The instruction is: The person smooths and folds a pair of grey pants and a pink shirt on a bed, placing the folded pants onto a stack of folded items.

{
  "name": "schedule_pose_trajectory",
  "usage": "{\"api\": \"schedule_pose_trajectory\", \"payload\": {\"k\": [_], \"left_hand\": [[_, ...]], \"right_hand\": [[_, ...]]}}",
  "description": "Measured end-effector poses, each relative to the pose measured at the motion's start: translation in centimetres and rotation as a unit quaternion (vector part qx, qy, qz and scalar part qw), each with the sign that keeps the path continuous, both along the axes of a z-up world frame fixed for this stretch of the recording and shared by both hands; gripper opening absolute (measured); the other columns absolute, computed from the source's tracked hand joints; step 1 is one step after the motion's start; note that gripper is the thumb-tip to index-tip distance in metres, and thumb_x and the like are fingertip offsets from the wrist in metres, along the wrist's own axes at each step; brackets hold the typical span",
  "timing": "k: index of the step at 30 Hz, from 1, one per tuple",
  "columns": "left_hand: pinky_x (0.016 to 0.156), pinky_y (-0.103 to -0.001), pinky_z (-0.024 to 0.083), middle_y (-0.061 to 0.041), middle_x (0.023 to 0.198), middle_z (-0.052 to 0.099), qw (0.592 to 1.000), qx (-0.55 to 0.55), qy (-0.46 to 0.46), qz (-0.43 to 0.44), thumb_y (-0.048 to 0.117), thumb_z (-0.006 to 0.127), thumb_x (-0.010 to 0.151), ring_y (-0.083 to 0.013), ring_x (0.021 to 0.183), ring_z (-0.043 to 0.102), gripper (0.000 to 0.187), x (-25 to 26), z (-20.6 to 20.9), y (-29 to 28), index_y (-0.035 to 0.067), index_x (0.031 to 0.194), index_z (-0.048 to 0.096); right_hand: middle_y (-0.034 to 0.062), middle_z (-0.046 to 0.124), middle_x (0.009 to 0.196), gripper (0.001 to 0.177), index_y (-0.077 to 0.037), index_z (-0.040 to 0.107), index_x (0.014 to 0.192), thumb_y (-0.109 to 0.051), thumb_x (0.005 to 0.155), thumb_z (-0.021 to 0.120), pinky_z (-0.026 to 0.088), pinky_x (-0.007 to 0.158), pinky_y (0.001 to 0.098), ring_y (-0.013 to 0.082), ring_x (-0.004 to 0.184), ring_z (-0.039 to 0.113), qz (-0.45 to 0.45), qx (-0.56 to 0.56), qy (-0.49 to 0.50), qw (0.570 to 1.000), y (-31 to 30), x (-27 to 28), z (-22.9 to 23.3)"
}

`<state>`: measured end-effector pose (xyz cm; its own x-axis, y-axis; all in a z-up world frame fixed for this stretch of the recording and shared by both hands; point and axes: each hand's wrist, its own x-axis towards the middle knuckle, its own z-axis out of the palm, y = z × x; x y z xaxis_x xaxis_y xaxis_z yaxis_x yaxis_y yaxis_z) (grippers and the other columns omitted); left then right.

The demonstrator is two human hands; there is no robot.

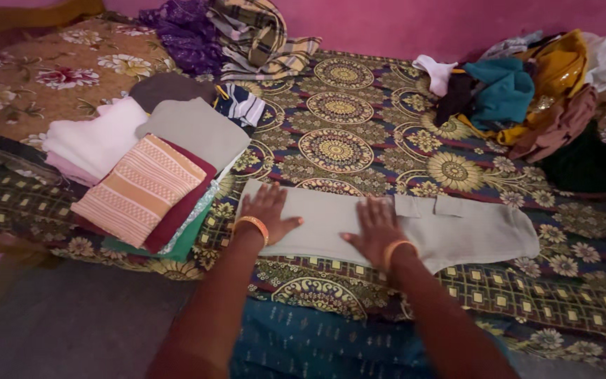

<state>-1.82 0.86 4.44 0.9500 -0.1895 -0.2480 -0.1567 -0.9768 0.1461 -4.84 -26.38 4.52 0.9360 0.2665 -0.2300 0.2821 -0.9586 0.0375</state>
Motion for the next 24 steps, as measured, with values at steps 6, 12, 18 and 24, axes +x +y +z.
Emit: {"api": "schedule_pose_trajectory", "payload": {"k": [6,12,18,24], "left_hand": [[0.126,-0.054,0.003,-0.002,0.173,-0.001,1.000,0.008,0.010,0.013,0.077,0.039,0.090,-0.0243,0.159,-0.001,0.098,0.5,-0.3,0.4,0.020,0.165,0.010],[0.126,-0.055,0.006,-0.005,0.174,0.003,0.999,0.003,-0.018,0.026,0.075,0.041,0.092,-0.0282,0.159,0.001,0.097,-0.3,-0.1,-0.2,0.016,0.164,0.013],[0.123,-0.063,0.008,-0.015,0.172,0.003,1.000,0.018,0.022,-0.008,0.073,0.044,0.094,-0.0385,0.157,0.002,0.095,-2.3,0.7,-6.0,0.015,0.164,0.016],[0.123,-0.064,0.011,-0.011,0.173,0.009,0.992,-0.025,-0.006,-0.124,0.072,0.047,0.092,-0.0352,0.159,0.006,0.095,-2.8,0.4,-9.4,0.015,0.163,0.021]], "right_hand": [[0.0137,-0.005,0.173,0.095,-0.008,-0.005,0.164,-0.071,0.098,0.022,0.010,0.125,0.0523,0.0344,0.156,0.006,-0.123,-0.004,0.068,0.990,-4.8,-1.4,2.0],[0.0178,0.014,0.169,0.101,-0.009,-0.001,0.164,-0.077,0.095,0.027,0.012,0.123,0.0559,0.0402,0.155,0.014,-0.145,-0.008,0.022,0.989,-6.5,-0.5,-1.3],[0.0097,0.032,0.164,0.078,-0.017,0.041,0.151,-0.064,0.090,0.051,0.027,0.120,0.0587,0.0294,0.154,0.027,-0.060,0.141,-0.046,0.987,-4.7,-1.1,-3.6],[0.0098,0.048,0.162,0.065,-0.016,0.055,0.146,-0.057,0.097,0.048,0.042,0.125,0.0506,0.0326,0.150,0.046,-0.104,0.264,-0.283,0.916,-7.0,0.1,-1.7]]}}
